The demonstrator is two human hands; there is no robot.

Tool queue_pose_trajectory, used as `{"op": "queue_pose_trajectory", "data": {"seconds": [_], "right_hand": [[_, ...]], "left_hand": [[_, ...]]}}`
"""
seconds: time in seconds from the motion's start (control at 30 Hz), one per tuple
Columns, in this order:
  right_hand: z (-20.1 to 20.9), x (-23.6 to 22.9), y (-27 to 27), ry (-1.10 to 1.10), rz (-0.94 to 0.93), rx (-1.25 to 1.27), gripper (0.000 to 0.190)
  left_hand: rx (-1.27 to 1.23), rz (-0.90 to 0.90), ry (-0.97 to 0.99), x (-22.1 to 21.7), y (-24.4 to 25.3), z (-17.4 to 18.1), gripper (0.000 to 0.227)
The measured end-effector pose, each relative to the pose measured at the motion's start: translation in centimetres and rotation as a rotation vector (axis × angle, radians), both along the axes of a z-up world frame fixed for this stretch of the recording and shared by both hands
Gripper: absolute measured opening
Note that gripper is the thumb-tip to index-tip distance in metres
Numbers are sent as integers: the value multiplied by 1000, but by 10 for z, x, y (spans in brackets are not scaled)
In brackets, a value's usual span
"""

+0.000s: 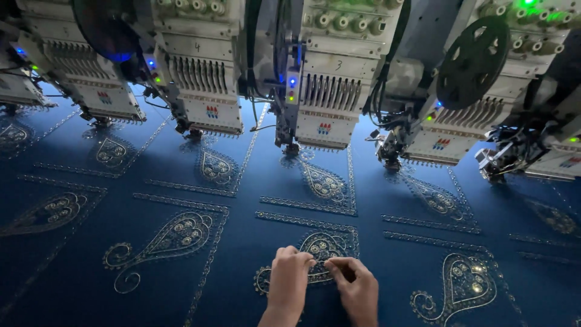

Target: Operating a multi-head industrial embroidery machine by monitoring the process and threading needles as needed.

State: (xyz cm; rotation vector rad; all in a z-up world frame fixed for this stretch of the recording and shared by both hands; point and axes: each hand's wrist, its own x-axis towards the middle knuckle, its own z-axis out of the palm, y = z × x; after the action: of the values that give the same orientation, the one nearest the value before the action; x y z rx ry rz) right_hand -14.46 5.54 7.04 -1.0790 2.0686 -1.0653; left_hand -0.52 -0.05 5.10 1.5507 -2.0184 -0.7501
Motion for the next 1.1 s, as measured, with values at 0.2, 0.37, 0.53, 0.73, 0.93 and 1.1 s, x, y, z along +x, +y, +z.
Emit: {"op": "queue_pose_trajectory", "data": {"seconds": [0.2, 0.37, 0.53, 0.73, 0.93, 1.1], "right_hand": [[-3, 1, 0, 0, -66, -3, 16], [-17, -5, 1, 61, -134, 90, 19], [5, 3, 2, -70, -155, 50, 23], [-7, -1, 7, -32, -130, 63, 20], [19, 8, 9, -115, -159, -30, 17], [-2, 1, 14, -86, -84, 48, 24]], "left_hand": [[-186, -66, -378, -27, -2, -25, 6], [-225, -4, -459, -24, 3, -14, 3], [-91, -23, -197, -11, 0, -13, 8], [111, -50, -33, -10, 13, 16, 21], [-38, 44, -149, -20, -2, -9, 19], [168, -14, -121, 30, 12, 2, 16]]}}
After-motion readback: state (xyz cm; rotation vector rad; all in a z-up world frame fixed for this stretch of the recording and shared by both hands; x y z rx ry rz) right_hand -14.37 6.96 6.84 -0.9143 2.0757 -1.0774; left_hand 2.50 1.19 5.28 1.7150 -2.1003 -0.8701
